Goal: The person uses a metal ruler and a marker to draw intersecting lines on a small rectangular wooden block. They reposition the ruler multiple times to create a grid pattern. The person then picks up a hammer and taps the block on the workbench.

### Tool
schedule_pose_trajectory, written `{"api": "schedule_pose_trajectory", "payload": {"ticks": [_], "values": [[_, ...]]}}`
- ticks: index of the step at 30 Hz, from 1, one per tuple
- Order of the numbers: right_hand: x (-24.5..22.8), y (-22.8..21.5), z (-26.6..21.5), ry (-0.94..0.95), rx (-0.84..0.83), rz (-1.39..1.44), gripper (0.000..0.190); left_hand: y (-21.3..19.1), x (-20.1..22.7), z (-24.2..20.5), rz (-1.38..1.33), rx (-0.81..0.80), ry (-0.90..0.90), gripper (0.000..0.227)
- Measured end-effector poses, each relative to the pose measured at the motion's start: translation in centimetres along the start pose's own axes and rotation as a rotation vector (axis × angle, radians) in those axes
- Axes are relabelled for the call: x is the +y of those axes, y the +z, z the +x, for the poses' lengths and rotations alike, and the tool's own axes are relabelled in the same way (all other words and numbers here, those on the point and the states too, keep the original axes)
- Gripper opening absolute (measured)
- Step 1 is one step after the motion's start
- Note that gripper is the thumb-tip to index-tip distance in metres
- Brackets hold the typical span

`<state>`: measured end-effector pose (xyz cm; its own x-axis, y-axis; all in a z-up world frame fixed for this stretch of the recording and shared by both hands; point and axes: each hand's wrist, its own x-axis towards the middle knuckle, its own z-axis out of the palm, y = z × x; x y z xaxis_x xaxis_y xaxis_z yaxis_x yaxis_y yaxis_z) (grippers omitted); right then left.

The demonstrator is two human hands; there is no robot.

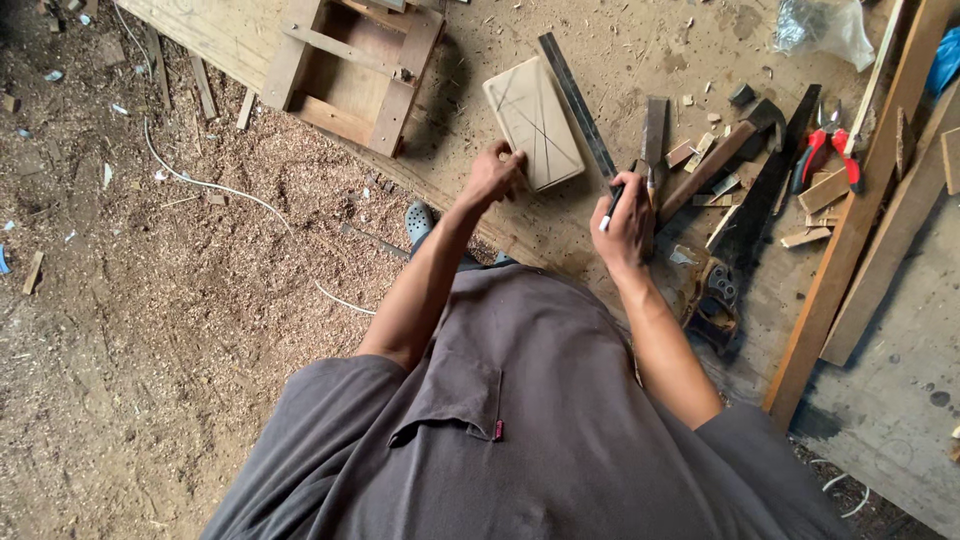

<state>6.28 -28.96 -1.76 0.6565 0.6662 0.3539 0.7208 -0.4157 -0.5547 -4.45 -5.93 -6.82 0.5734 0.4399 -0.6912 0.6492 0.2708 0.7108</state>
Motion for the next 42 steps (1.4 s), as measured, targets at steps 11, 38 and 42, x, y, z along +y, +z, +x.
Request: {"api": "schedule_pose_trajectory", "payload": {"ticks": [11,38,42], "values": [[-2.3,-0.5,-1.9,-0.030,-0.139,0.080,0.024,-5.0,0.4,3.4,0.571,0.108,0.351,0.048],[-2.5,2.1,-1.7,-0.148,-0.507,-0.040,0.029,-4.8,-0.6,1.7,0.429,0.091,0.539,0.074],[-1.4,3.1,-2.1,-0.155,-0.501,-0.036,0.025,-5.0,0.7,0.8,0.370,0.040,0.422,0.078]]}}
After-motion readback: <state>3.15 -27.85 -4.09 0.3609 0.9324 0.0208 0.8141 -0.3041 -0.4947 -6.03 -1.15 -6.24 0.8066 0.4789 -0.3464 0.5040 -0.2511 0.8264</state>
